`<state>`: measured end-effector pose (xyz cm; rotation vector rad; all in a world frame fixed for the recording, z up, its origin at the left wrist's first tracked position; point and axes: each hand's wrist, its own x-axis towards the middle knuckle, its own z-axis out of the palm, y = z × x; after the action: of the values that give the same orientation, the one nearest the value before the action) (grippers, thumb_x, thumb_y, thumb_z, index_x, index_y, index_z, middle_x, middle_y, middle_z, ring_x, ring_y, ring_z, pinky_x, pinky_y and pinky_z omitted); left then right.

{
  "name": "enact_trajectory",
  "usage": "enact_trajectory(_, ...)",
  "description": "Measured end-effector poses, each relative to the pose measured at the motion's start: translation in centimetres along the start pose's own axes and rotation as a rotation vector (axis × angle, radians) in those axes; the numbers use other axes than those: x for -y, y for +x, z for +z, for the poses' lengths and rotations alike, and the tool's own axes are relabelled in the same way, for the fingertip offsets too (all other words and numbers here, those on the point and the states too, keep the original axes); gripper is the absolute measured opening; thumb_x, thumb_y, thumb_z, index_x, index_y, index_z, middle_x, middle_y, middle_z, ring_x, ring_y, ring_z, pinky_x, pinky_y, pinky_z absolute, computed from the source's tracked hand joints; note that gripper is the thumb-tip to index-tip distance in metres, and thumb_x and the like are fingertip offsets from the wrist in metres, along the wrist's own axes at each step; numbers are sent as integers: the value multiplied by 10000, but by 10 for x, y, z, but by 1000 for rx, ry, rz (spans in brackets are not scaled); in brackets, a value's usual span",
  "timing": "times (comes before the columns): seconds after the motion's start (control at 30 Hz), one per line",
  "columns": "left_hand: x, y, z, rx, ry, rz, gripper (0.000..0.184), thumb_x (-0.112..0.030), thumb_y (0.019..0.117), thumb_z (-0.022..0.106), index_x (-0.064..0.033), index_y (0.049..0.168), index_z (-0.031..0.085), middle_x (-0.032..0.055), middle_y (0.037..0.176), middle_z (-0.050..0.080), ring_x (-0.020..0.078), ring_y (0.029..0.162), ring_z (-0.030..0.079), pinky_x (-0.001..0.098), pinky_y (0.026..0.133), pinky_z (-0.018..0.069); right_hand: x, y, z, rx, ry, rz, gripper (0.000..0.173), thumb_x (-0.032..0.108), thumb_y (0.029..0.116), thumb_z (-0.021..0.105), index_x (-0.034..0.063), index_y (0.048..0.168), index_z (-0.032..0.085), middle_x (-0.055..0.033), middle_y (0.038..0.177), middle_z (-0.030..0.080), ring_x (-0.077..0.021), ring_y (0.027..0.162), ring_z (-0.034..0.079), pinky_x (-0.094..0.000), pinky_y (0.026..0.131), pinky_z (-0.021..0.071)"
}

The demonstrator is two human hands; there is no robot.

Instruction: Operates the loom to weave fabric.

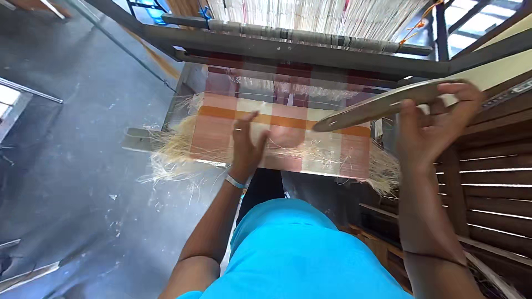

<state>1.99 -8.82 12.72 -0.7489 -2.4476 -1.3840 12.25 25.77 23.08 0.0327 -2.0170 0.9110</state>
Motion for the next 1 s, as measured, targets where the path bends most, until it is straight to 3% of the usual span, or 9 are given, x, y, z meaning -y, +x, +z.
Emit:
enact_trajectory(0.07, -29, -20, 13, 66, 23, 87, 794, -537, 916, 695, -69, 1510, 452, 127, 1512, 512, 293, 1393, 471, 528, 1169, 360, 25, -17, 32, 103, 185, 70, 455, 126, 979, 686, 91, 1363, 445, -66, 1387, 495, -159, 1105, 654, -354, 875, 626)
enact_trajectory(0.13, -44, -35, 20, 96, 91, 115, 923, -600, 822, 773, -136, 1540, 425, 77, 1499, 535, 264, 1335, 529, 517, 1115, 431, 44, -31, 61, 196, 320, 122, 456, 104, 960, 707, 82, 1352, 473, -106, 1390, 500, -211, 1107, 661, -393, 862, 640)
enact_trajectory(0.23, -39, -54, 18, 133, 117, 13, 749, -341, 911, 760, -171, 1553, 415, 102, 1344, 639, 269, 1078, 691, 513, 854, 599, 66, -45, 89, 336, 458, 152, 492, 48, 929, 721, 62, 1354, 472, -131, 1396, 494, -228, 1121, 666, -409, 862, 647)
enact_trajectory(0.33, -14, -71, 6, 114, 85, -103, 624, -293, 956, 704, -173, 1517, 460, 100, 1259, 678, 253, 1021, 707, 514, 840, 602, 57, -38, 106, 513, 492, 125, 532, 120, 958, 714, 78, 1395, 415, -122, 1363, 533, -220, 1092, 683, -411, 873, 644)
enact_trajectory(0.4, 3, -82, -6, 51, 13, -204, 612, -324, 964, 703, -157, 1504, 467, 87, 1239, 687, 208, 1030, 706, 481, 887, 603, 31, -20, 122, 573, 352, 106, 516, 249, 988, 682, 13, 1393, 466, -151, 1346, 585, -216, 1144, 671, -396, 941, 614)
enact_trajectory(0.47, 17, -91, -18, -65, -66, -291, 614, -353, 956, 711, -102, 1466, 478, 99, 1145, 703, 188, 951, 709, 453, 837, 613, -5, 3, 143, 602, 99, 78, 526, 398, 1044, 577, 0, 1387, 549, -179, 1369, 596, -249, 1269, 600, -418, 1071, 525)
enact_trajectory(0.6, 27, -99, -43, -259, -155, -434, 622, -334, 959, 706, -54, 1444, 435, 105, 1093, 680, 154, 883, 693, 377, 765, 609, -79, 28, 193, 704, -390, 229, 698, 580, 1065, 366, 33, 1469, 522, -236, 1491, 515, -413, 1440, 421, -624, 1229, 223)
enact_trajectory(0.7, 33, -108, -57, -348, -177, -481, 612, -324, 959, 711, -108, 1453, 421, 65, 1074, 665, 131, 844, 677, 328, 707, 598, -89, 9, 212, 716, -627, 308, 749, 640, 1044, 339, -3, 1284, 637, -238, 1308, 635, -411, 1300, 546, -610, 1181, 287)
enact_trajectory(1.0, 55, -108, -62, -346, -213, -534, 618, -310, 960, 708, -97, 1457, 411, 72, 1061, 666, 139, 800, 679, 328, 678, 600, -98, 18, 222, 711, -684, 326, 816, 713, 1014, 320, 14, 1291, 636, -211, 1309, 644, -401, 1301, 543, -622, 1171, 273)
